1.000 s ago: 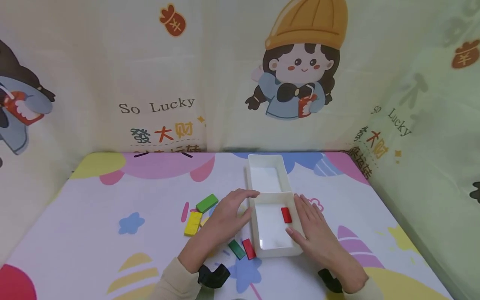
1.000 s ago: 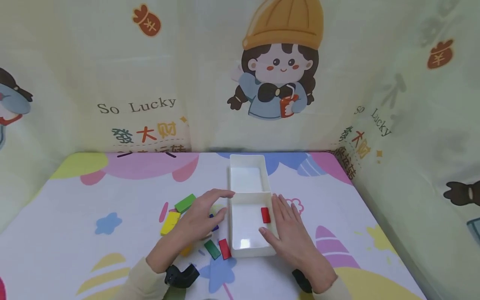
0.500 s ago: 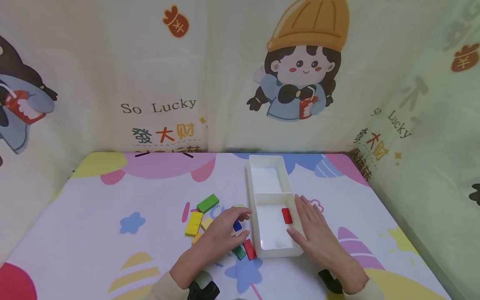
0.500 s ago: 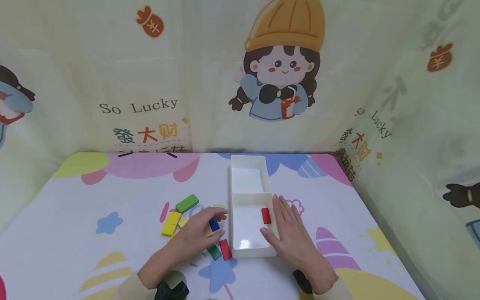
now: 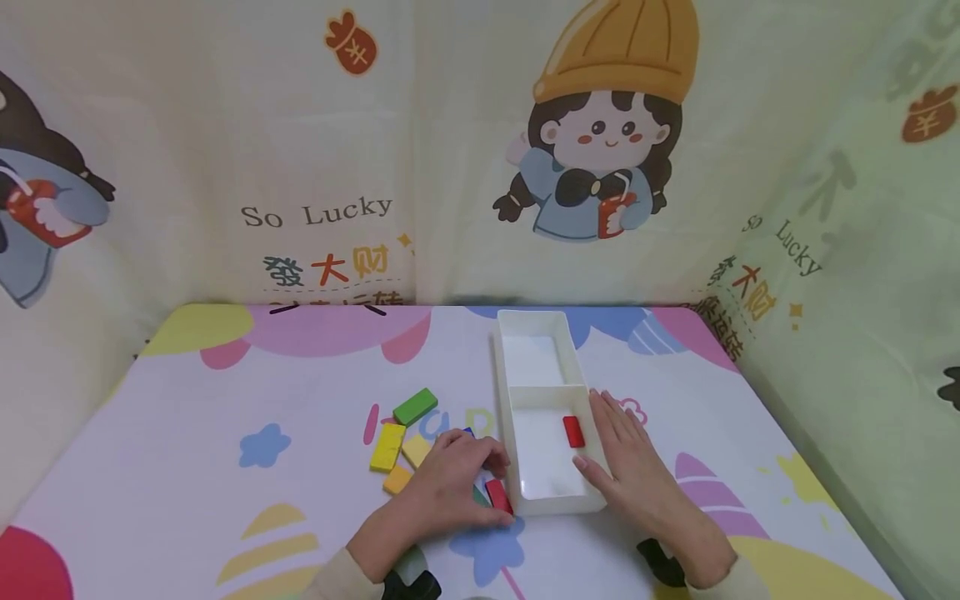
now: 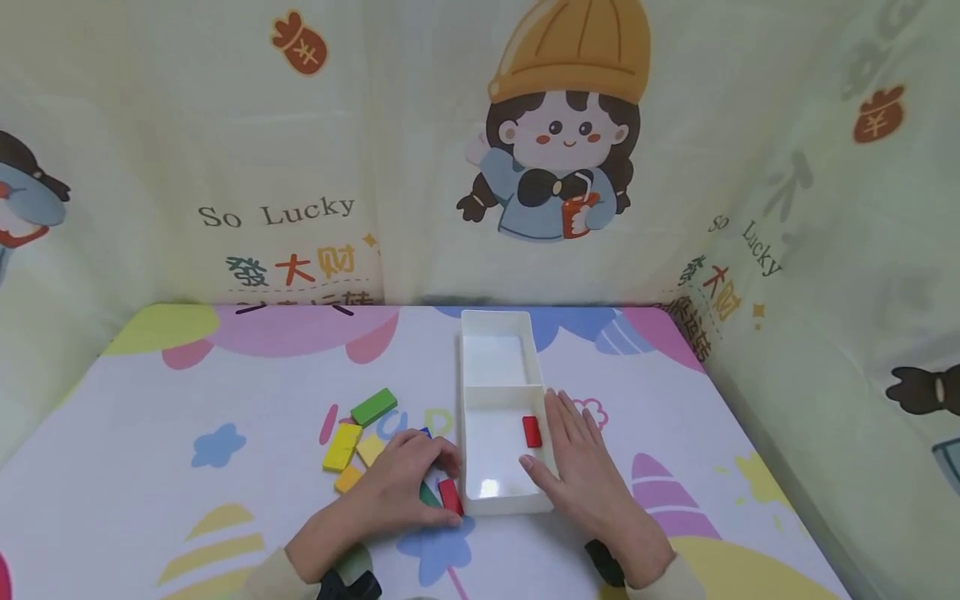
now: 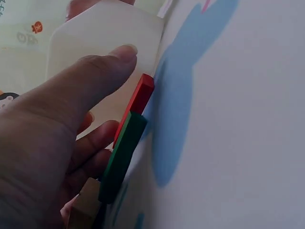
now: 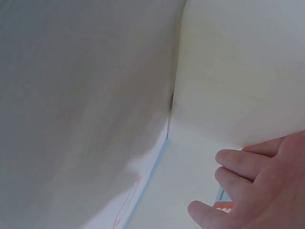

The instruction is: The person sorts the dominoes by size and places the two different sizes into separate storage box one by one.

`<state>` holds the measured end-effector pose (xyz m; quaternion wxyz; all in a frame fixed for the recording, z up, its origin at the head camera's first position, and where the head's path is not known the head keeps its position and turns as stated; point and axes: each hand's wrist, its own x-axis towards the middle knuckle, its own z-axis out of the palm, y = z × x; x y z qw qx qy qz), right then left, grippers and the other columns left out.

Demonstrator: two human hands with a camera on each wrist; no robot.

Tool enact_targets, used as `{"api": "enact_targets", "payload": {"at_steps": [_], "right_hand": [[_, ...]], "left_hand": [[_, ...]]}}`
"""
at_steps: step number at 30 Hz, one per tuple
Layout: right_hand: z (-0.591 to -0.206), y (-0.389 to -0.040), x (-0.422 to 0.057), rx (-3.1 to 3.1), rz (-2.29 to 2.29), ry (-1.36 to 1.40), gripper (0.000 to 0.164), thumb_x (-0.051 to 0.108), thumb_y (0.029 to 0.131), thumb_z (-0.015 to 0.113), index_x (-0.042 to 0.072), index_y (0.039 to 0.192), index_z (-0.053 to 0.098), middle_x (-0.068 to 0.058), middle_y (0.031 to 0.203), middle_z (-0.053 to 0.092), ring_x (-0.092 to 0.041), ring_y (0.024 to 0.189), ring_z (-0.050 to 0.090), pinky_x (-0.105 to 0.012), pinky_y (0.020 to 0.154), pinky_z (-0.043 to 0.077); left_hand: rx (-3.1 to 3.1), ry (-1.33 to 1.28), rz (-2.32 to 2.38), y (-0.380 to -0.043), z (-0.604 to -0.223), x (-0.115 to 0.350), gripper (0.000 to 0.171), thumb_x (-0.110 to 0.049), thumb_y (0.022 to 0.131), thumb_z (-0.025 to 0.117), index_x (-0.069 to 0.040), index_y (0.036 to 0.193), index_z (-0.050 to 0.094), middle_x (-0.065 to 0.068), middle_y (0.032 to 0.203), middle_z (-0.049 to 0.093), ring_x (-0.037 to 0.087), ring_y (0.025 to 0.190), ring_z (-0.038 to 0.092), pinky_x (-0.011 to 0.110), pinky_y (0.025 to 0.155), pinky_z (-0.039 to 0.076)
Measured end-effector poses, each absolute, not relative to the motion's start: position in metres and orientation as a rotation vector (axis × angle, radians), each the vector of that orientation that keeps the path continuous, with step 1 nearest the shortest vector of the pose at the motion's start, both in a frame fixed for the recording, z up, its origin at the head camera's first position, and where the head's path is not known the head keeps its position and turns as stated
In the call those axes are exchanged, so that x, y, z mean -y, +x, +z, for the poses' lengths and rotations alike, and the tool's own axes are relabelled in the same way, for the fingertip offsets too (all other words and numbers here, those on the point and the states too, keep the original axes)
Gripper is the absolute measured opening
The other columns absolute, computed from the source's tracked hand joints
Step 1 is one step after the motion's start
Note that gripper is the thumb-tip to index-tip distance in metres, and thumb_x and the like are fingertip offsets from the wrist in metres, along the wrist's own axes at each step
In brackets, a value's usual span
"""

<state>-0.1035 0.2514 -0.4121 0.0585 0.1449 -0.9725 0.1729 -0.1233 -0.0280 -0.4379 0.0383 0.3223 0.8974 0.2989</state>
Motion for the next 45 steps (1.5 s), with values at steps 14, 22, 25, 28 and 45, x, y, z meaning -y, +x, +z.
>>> {"api": "enact_targets", "payload": {"at_steps": [14,22,25,28,45], "right_hand": [[-0.415,-0.104,-0.25,2.949,0.541,0.434,0.085,0.047,0.094,0.057,0.006,0.158,0.019,-0.018,0.163,0.024,-0.042,0.149,0.021,-0.067,0.116,0.022],[-0.415,-0.104,-0.251,2.948,0.539,0.436,0.085,0.046,0.094,0.057,0.006,0.158,0.018,-0.019,0.163,0.024,-0.043,0.149,0.021,-0.067,0.116,0.021],[-0.416,-0.103,-0.252,2.949,0.541,0.437,0.084,0.045,0.094,0.057,0.006,0.158,0.018,-0.019,0.163,0.024,-0.043,0.149,0.021,-0.066,0.116,0.021],[-0.417,-0.102,-0.253,2.948,0.548,0.437,0.084,0.045,0.095,0.056,0.006,0.158,0.018,-0.019,0.163,0.023,-0.042,0.149,0.021,-0.066,0.116,0.021],[-0.417,-0.102,-0.252,2.934,0.565,0.45,0.084,0.046,0.096,0.055,0.007,0.159,0.016,-0.019,0.163,0.022,-0.042,0.149,0.02,-0.066,0.116,0.021]], "left_hand": [[-2.829,1.069,0.829,-0.123,-0.444,0.028,0.048,-0.05,0.076,0.081,-0.029,0.111,0.057,-0.019,0.099,0.062,0.002,0.097,0.054,0.05,0.111,0.035],[-2.883,1.141,0.727,-0.121,-0.441,0.03,0.051,-0.05,0.079,0.079,-0.025,0.117,0.057,-0.011,0.112,0.062,0.008,0.108,0.053,0.043,0.109,0.041],[-2.898,1.152,0.701,-0.121,-0.442,0.03,0.052,-0.051,0.079,0.078,-0.024,0.118,0.057,-0.01,0.112,0.062,0.011,0.109,0.052,0.04,0.107,0.044],[-2.896,1.146,0.693,-0.121,-0.442,0.03,0.05,-0.05,0.08,0.078,-0.023,0.117,0.058,-0.01,0.111,0.063,0.011,0.109,0.053,0.039,0.106,0.044],[-2.689,0.924,1.226,-0.127,-0.433,0.034,0.041,-0.024,0.084,0.078,-0.016,0.12,0.061,-0.006,0.108,0.065,0.012,0.096,0.058,0.024,0.087,0.055]]}}
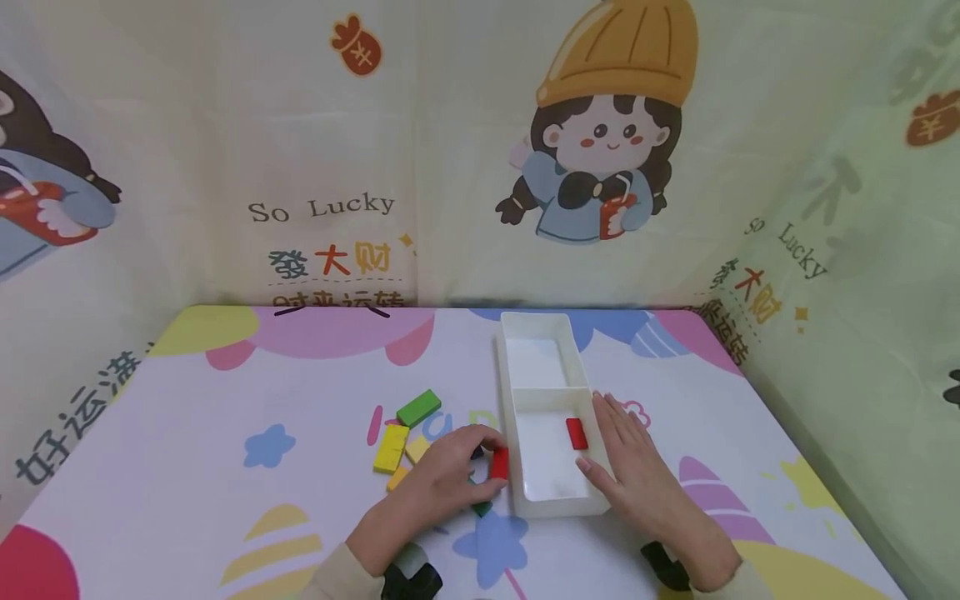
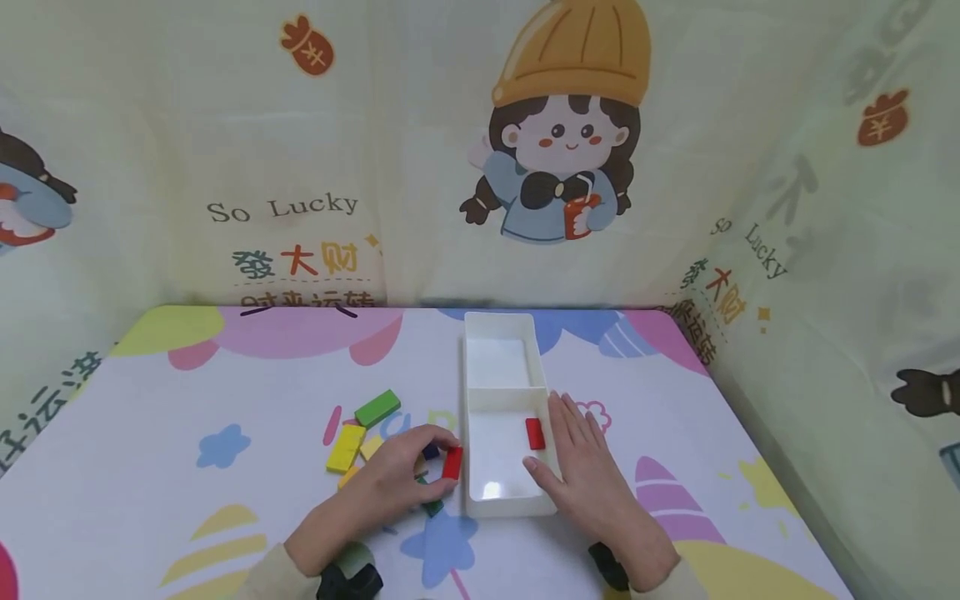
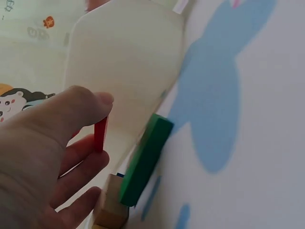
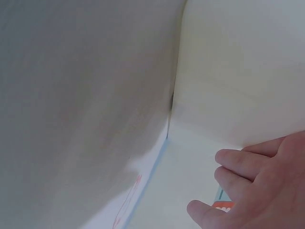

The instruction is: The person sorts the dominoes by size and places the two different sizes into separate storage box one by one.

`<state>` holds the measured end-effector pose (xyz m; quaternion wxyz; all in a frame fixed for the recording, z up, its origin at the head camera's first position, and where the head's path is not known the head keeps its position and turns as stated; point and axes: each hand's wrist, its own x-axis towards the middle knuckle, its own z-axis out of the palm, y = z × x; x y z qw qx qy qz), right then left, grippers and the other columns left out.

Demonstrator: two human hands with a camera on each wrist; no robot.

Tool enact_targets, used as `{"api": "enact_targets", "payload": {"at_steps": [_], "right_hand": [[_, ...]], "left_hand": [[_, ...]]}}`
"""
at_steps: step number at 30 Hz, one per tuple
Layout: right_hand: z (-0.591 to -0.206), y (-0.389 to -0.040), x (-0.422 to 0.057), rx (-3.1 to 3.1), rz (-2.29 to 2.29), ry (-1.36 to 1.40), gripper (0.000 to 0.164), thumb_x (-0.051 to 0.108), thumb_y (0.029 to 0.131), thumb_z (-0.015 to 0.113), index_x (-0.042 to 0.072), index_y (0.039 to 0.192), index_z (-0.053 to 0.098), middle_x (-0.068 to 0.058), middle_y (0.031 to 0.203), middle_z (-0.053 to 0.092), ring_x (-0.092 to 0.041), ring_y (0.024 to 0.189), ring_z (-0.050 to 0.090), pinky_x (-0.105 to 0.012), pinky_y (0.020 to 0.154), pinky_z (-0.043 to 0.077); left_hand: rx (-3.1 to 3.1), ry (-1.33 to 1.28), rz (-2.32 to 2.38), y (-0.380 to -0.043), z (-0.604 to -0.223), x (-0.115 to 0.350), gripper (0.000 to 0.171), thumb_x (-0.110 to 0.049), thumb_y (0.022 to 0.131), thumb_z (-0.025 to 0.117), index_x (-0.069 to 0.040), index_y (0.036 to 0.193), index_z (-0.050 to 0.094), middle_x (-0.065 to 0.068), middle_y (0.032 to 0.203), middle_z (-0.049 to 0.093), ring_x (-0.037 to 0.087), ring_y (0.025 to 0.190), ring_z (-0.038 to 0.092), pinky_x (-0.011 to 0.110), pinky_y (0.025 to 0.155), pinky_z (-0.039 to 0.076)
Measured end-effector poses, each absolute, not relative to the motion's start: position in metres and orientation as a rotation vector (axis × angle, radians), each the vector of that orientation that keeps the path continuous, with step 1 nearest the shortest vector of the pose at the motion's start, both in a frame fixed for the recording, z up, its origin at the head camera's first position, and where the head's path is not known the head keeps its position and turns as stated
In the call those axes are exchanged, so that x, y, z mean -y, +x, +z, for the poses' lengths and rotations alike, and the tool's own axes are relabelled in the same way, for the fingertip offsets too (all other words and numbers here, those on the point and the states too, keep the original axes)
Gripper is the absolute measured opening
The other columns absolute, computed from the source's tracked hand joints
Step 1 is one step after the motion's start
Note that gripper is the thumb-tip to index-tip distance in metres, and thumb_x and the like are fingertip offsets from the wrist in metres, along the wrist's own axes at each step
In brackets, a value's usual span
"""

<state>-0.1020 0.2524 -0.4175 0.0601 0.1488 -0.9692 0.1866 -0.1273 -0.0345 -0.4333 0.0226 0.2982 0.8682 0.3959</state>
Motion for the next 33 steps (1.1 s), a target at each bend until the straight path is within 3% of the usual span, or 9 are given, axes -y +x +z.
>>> {"api": "enact_targets", "payload": {"at_steps": [14,33], "right_hand": [[-0.414,-0.103,-0.252,2.942,0.569,0.439,0.085,0.045,0.094,0.057,0.009,0.159,0.015,-0.018,0.164,0.021,-0.042,0.149,0.02,-0.068,0.115,0.02],[-0.413,-0.102,-0.25,2.976,0.535,0.385,0.087,0.048,0.093,0.057,0.01,0.159,0.015,-0.015,0.165,0.02,-0.04,0.15,0.018,-0.067,0.117,0.019]], "left_hand": [[-2.7,0.76,1.366,-0.138,-0.417,0.035,0.048,-0.026,0.084,0.079,-0.019,0.128,0.059,-0.004,0.122,0.067,0.016,0.113,0.062,0.029,0.094,0.056],[-2.632,0.854,1.488,-0.149,-0.391,0.013,0.046,-0.022,0.084,0.078,-0.016,0.127,0.06,0.0,0.123,0.064,0.025,0.114,0.06,0.04,0.091,0.058]]}}
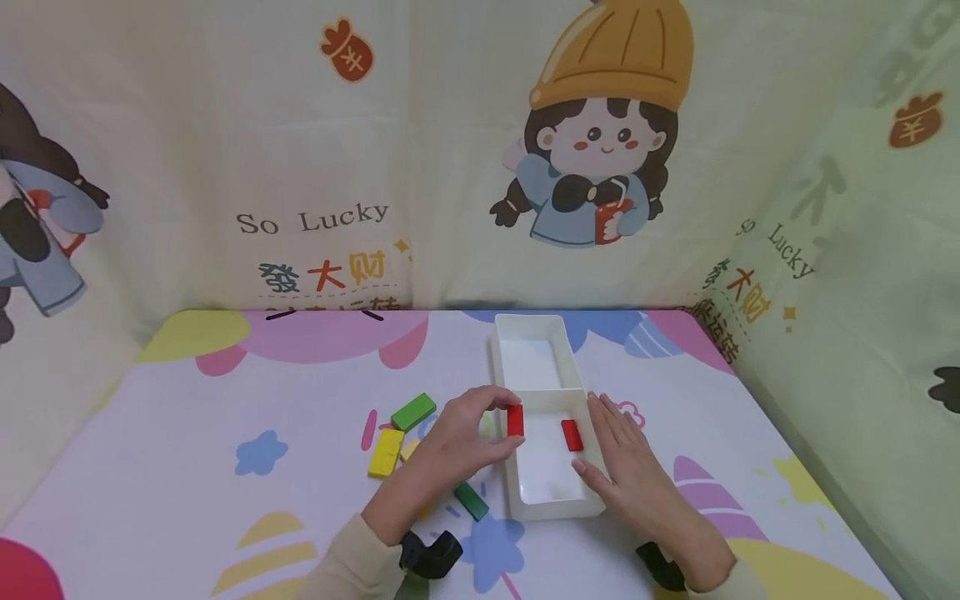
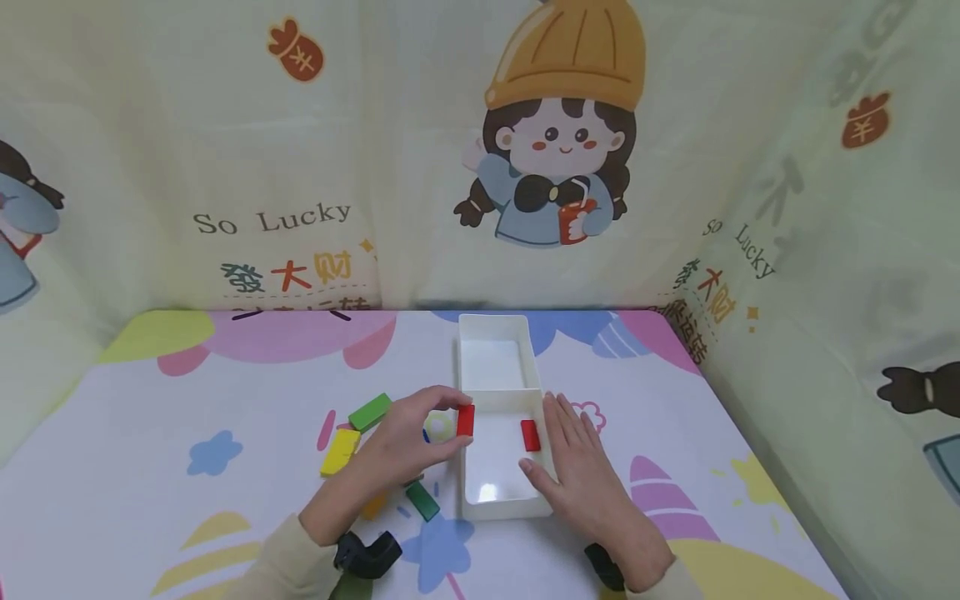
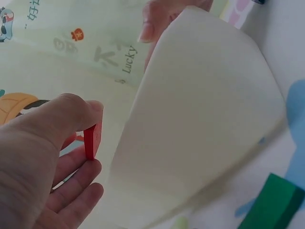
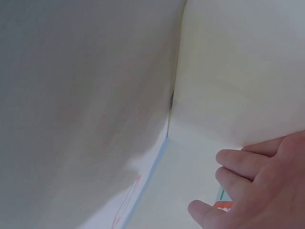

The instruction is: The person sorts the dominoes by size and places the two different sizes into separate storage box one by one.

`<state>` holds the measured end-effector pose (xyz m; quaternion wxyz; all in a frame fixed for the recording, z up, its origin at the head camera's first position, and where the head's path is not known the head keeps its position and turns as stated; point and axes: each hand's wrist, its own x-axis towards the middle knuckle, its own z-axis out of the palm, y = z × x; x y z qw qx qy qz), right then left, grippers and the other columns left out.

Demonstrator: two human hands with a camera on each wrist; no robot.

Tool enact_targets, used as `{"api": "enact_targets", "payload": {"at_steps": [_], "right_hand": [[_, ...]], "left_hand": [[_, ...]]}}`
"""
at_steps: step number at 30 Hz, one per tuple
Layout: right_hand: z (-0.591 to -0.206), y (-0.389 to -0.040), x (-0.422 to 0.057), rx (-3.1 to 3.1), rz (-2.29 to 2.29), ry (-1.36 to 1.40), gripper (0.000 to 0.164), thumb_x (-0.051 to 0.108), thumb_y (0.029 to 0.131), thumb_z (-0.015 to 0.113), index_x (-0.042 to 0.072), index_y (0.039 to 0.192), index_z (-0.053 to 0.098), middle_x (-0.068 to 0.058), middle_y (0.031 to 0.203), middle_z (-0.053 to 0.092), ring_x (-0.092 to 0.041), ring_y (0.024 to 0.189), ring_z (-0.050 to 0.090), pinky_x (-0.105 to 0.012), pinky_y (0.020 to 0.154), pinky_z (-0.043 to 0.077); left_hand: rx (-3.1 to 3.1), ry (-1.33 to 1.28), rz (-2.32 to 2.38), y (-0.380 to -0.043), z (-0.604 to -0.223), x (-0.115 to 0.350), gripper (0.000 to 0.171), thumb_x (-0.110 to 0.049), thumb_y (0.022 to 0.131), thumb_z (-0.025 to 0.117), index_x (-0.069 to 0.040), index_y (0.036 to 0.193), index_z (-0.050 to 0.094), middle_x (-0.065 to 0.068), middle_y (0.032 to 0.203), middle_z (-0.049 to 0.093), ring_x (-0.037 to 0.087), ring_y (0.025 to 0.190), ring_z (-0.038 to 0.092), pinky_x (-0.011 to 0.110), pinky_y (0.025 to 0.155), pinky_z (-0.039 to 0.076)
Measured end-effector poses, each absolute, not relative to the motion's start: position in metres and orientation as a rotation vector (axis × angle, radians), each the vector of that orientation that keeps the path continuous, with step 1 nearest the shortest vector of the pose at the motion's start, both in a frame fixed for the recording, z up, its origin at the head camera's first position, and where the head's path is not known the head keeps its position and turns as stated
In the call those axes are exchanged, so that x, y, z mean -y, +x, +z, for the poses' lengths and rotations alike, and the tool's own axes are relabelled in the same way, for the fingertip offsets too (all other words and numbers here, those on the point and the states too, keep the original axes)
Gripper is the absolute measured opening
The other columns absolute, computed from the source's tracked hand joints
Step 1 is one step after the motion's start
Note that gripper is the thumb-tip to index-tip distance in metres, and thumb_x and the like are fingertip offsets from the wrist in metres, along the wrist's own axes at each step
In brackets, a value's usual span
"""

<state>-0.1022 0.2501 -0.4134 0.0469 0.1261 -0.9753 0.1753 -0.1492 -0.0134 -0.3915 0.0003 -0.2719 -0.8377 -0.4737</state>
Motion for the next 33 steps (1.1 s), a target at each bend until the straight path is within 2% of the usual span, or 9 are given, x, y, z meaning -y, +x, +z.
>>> {"api": "enact_targets", "payload": {"at_steps": [4,12,19,27,33], "right_hand": [[-0.413,-0.102,-0.251,2.988,0.504,0.367,0.088,0.052,0.092,0.056,0.012,0.16,0.014,-0.013,0.165,0.019,-0.039,0.151,0.017,-0.067,0.118,0.019],[-0.411,-0.103,-0.252,2.986,0.446,0.393,0.088,0.051,0.092,0.056,0.01,0.159,0.016,-0.013,0.165,0.02,-0.038,0.152,0.016,-0.065,0.12,0.016],[-0.41,-0.102,-0.251,2.969,0.451,0.409,0.087,0.051,0.092,0.056,0.01,0.159,0.017,-0.014,0.165,0.022,-0.038,0.152,0.016,-0.065,0.119,0.017],[-0.413,-0.099,-0.253,2.922,0.504,0.449,0.083,0.045,0.093,0.057,0.007,0.158,0.02,-0.015,0.164,0.024,-0.039,0.15,0.019,-0.06,0.121,0.016],[-0.414,-0.1,-0.253,2.915,0.502,0.453,0.083,0.045,0.093,0.057,0.007,0.158,0.021,-0.014,0.164,0.024,-0.039,0.15,0.02,-0.063,0.119,0.019]], "left_hand": [[2.596,-0.926,-1.458,-0.151,-0.389,0.003,0.046,-0.02,0.085,0.077,-0.013,0.126,0.059,0.003,0.123,0.065,0.025,0.113,0.062,0.038,0.089,0.059],[2.649,-0.945,-1.364,-0.153,-0.385,-0.011,0.043,-0.022,0.087,0.076,-0.014,0.126,0.06,0.0,0.123,0.065,0.02,0.112,0.06,0.023,0.09,0.056],[2.678,-0.994,-1.279,-0.155,-0.384,-0.021,0.042,-0.023,0.087,0.076,-0.014,0.125,0.061,0.0,0.121,0.066,0.016,0.111,0.061,0.027,0.092,0.056],[2.773,-1.033,-1.053,-0.157,-0.384,-0.037,0.044,-0.025,0.087,0.076,-0.015,0.126,0.061,-0.001,0.122,0.066,0.017,0.111,0.061,0.019,0.089,0.055],[2.822,-0.996,-0.914,-0.157,-0.384,-0.045,0.05,-0.029,0.084,0.079,-0.018,0.129,0.061,-0.003,0.123,0.066,0.012,0.109,0.061,0.017,0.088,0.055]]}}
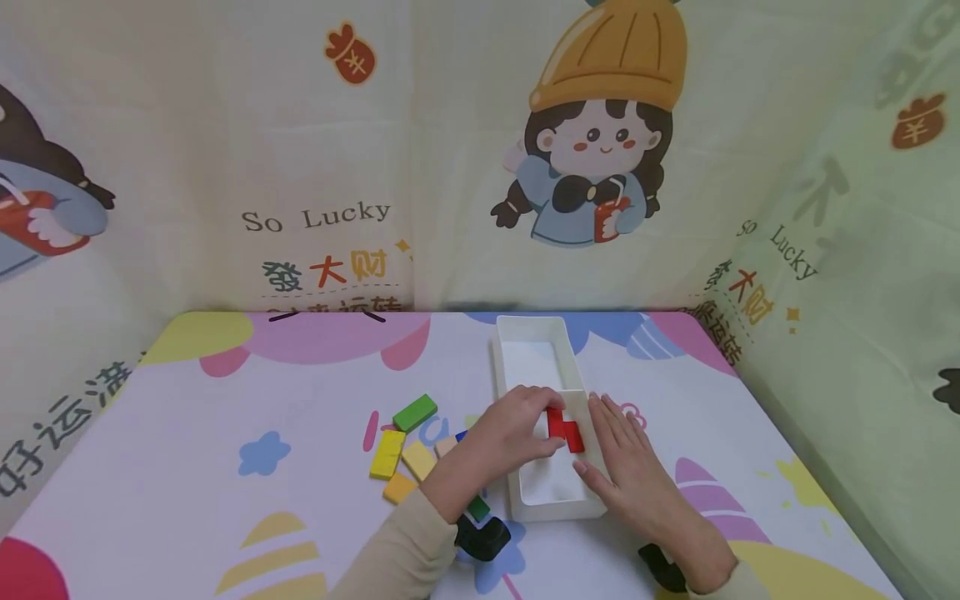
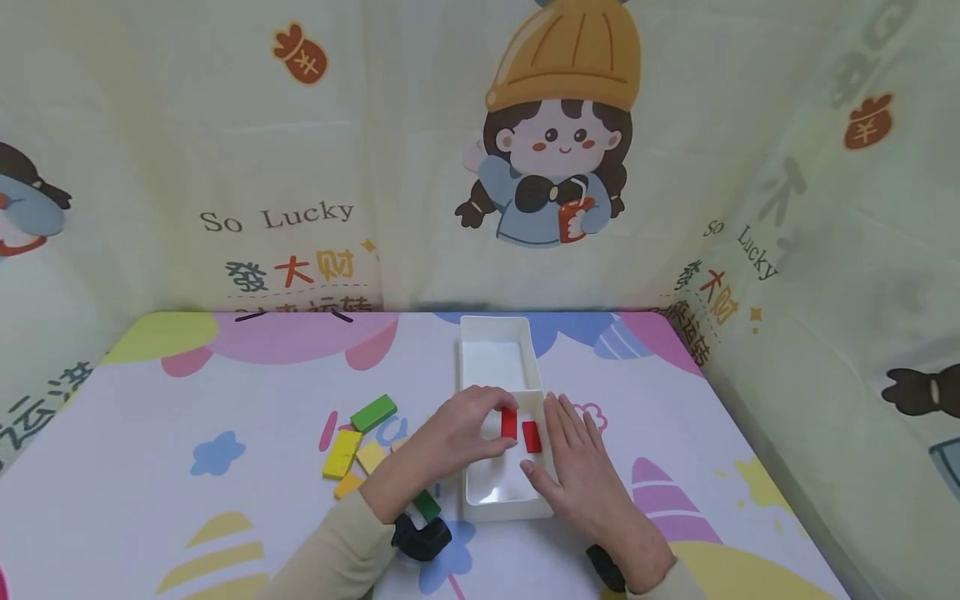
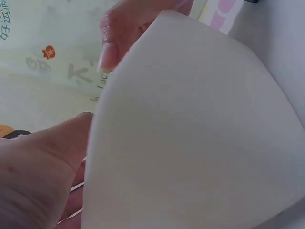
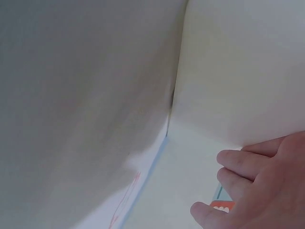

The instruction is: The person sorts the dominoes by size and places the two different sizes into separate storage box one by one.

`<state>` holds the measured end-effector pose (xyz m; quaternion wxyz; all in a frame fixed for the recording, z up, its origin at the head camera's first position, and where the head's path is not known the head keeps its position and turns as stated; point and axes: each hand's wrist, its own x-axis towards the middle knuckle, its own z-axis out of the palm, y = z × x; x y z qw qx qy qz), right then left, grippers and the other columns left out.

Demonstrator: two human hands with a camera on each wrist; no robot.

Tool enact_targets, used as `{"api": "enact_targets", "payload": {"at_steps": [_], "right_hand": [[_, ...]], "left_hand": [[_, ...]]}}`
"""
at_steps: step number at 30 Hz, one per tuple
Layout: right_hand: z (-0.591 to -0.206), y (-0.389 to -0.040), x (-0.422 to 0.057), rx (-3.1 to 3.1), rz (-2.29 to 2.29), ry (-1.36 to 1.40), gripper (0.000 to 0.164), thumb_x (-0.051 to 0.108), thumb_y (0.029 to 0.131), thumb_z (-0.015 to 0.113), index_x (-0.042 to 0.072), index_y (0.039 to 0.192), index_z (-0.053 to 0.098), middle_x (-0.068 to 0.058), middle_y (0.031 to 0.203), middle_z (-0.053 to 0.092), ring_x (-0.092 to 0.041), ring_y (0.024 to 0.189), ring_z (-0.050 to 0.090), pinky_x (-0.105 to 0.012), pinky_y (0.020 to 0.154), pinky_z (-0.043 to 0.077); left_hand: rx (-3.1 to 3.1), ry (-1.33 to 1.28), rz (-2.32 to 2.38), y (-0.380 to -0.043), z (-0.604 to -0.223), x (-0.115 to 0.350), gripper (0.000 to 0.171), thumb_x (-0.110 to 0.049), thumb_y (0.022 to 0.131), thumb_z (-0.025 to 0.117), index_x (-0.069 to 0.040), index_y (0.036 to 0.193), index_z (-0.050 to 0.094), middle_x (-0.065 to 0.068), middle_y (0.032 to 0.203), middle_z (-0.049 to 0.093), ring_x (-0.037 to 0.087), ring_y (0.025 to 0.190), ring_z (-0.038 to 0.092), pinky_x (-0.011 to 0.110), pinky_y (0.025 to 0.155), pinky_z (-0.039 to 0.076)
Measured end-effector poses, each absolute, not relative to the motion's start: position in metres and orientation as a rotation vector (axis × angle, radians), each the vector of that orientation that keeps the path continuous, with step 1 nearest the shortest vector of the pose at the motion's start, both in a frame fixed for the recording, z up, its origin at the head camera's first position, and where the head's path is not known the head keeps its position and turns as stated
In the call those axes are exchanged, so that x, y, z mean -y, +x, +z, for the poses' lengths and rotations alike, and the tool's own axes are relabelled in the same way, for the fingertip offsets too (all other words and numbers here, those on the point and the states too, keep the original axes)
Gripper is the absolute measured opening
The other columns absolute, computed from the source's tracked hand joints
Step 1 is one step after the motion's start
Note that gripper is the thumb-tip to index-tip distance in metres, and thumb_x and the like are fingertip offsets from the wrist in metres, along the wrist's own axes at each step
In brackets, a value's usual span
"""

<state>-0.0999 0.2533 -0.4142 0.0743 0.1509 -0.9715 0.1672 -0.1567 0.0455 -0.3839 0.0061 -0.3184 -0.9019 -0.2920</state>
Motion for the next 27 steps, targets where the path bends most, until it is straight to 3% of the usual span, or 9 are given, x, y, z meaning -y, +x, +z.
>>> {"api": "enact_targets", "payload": {"at_steps": [12,27], "right_hand": [[-0.414,-0.102,-0.253,2.959,0.498,0.427,0.084,0.048,0.094,0.056,0.008,0.158,0.02,-0.014,0.165,0.022,-0.039,0.151,0.017,-0.066,0.118,0.019],[-0.413,-0.101,-0.253,2.964,0.536,0.427,0.083,0.046,0.094,0.056,0.009,0.158,0.019,-0.014,0.164,0.022,-0.04,0.15,0.018,-0.067,0.117,0.019]], "left_hand": [[2.805,-0.95,-0.681,-0.161,-0.392,-0.06,0.046,-0.032,0.082,0.08,-0.023,0.124,0.064,-0.007,0.113,0.071,0.008,0.097,0.066,0.015,0.082,0.055],[2.816,-0.943,-0.638,-0.16,-0.395,-0.067,0.05,-0.04,0.079,0.082,-0.026,0.124,0.065,-0.011,0.117,0.071,0.007,0.105,0.068,0.029,0.1,0.05]]}}
